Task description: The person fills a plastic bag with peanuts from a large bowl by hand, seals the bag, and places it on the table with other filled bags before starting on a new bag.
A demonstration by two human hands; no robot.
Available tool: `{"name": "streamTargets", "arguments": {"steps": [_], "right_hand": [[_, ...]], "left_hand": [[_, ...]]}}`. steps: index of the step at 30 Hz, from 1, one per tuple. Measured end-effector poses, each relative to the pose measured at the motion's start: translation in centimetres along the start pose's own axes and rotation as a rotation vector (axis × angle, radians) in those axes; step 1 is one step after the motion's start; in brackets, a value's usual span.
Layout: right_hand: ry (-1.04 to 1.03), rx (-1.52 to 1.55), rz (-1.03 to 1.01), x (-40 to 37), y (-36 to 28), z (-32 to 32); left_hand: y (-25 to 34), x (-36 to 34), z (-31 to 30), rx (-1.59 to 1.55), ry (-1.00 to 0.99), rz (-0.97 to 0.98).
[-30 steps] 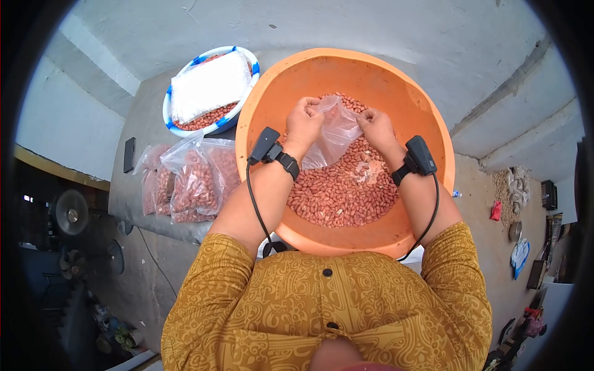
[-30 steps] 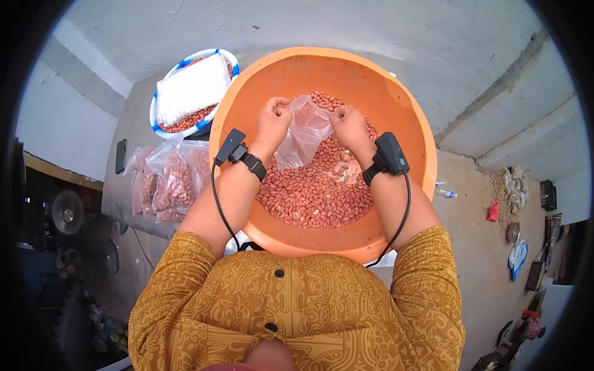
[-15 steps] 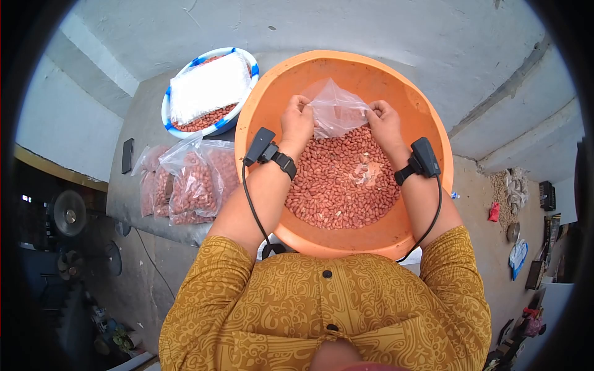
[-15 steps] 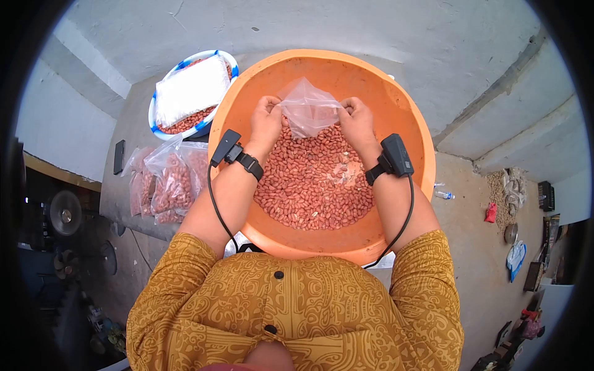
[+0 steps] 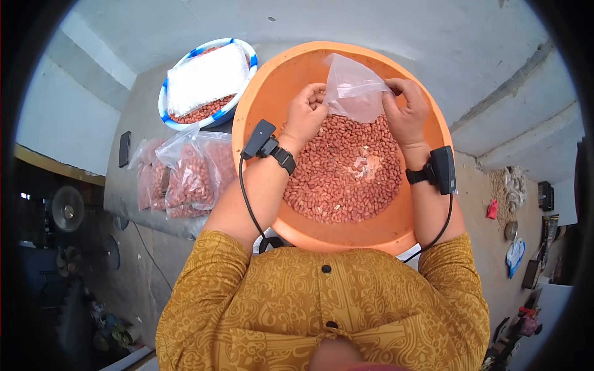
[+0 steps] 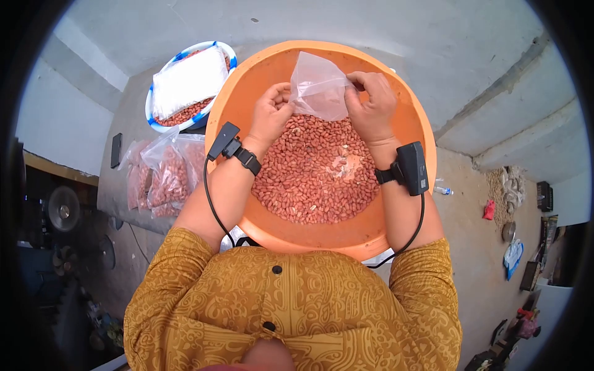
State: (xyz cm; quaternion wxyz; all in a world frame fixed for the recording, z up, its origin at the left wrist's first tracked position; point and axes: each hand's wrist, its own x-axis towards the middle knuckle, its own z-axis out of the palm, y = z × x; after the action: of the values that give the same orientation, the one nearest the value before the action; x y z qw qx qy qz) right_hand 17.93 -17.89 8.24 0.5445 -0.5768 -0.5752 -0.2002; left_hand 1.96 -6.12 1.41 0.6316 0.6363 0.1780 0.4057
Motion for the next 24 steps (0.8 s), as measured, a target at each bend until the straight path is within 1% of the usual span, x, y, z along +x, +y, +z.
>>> {"name": "streamTargets", "arguments": {"steps": [1, 4, 7, 10, 11, 13, 14, 15, 16, 19, 22, 23, 24], "right_hand": [[0.031, -0.031, -0.088, 0.4, -0.5, -0.4], [-0.037, -0.134, -0.239, 0.7, -1.3, -0.7], [-0.339, -0.268, -0.066, -0.8, -1.8, 0.4], [-0.606, -0.288, 0.100, -3.7, -0.1, 2.9], [-0.607, -0.288, 0.048, -4.5, 0.3, 3.4], [-0.742, -0.332, 0.105, -5.2, 0.2, 4.0], [-0.808, -0.355, 0.133, -5.5, 0.2, 4.3], [-0.778, -0.335, 0.133, -6.1, 0.5, 4.6], [-0.807, -0.352, 0.141, -6.5, 0.8, 4.8], [-0.868, -0.394, 0.163, -7.3, 1.3, 5.1], [-0.877, -0.416, 0.170, -7.9, 1.6, 5.3], [-0.882, -0.424, 0.165, -8.1, 1.8, 5.4], [-0.887, -0.433, 0.161, -8.2, 1.9, 5.4]], "left_hand": [[-0.1, 0.1, 0.1, -0.001, -0.053, -0.017], [-1.2, 0.0, 0.0, -0.020, -0.125, -0.163], [-3.5, 0.0, -0.7, 0.253, -0.165, -0.284], [-6.2, 0.0, -2.2, 0.688, -0.184, -0.280], [-6.9, -0.1, -2.5, 0.758, -0.240, -0.333], [-7.3, -0.3, -3.0, 0.894, -0.353, -0.437], [-7.4, -0.1, -3.3, 0.909, -0.386, -0.465], [-6.9, 0.1, -3.4, 0.923, -0.419, -0.494], [-6.5, 0.1, -3.6, 0.936, -0.452, -0.523], [-4.6, -0.4, -4.1, 1.111, -0.552, -0.512], [-3.1, -0.8, -2.8, 1.428, -0.639, -0.696], [-3.6, -0.6, -2.6, 1.452, -0.690, -0.772], [-4.0, -0.9, -2.5, 1.484, -0.673, -0.763]]}}
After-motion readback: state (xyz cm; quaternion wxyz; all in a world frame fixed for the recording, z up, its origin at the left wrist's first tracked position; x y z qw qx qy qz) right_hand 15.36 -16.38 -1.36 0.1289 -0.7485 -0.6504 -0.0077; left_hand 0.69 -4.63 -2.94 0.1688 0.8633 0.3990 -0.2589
